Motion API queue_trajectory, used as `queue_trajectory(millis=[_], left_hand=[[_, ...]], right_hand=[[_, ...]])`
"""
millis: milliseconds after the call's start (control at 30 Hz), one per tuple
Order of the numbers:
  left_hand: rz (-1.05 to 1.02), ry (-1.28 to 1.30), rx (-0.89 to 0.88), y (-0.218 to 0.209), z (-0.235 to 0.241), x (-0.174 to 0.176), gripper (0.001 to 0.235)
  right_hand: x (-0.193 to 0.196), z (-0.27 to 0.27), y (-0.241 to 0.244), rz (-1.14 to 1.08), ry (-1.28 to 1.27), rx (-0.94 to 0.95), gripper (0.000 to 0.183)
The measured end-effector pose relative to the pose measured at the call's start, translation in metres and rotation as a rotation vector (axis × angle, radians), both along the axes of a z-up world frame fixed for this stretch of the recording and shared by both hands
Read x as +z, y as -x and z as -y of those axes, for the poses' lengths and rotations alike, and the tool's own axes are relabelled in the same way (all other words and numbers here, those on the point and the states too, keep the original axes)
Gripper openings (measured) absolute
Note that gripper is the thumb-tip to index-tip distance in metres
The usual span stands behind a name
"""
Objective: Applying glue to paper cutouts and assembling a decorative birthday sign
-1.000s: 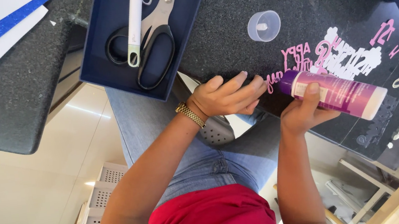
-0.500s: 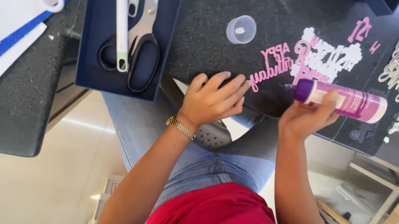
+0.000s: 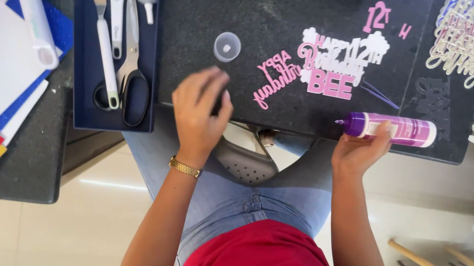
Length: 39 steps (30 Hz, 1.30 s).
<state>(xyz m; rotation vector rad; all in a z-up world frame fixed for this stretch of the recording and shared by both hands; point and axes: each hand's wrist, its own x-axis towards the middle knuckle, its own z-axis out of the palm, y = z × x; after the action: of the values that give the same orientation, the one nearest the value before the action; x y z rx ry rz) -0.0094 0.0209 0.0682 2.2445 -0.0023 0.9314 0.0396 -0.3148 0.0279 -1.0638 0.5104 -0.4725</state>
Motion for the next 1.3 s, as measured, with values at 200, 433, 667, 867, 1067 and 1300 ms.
queue_trajectory(millis=[200,433,667,867,1067,1300], left_hand=[[-0.137,0.014,0.070,-0.037,0.008,0.031,0.076],[-0.204,-0.464,-0.102,-0.049,0.068,0.033,0.038],[-0.124,-0.641,-0.004,-0.039,0.084,0.006,0.029],[-0.159,-0.696,0.036,-0.046,0.084,0.005,0.040],[-0.222,-0.685,0.022,-0.052,0.084,0.007,0.044],[-0.231,-0.664,-0.011,-0.066,0.084,0.002,0.045]], right_hand=[[-0.023,0.018,-0.002,-0.052,-0.163,-0.038,0.031],[-0.010,-0.017,-0.017,0.363,0.084,0.578,0.032],[0.062,-0.029,-0.036,0.316,0.555,1.003,0.048],[0.124,-0.052,-0.051,0.178,0.659,1.223,0.026],[0.116,-0.050,-0.049,0.193,0.667,1.208,0.040],[0.117,-0.047,-0.051,0.212,0.741,1.216,0.037]])
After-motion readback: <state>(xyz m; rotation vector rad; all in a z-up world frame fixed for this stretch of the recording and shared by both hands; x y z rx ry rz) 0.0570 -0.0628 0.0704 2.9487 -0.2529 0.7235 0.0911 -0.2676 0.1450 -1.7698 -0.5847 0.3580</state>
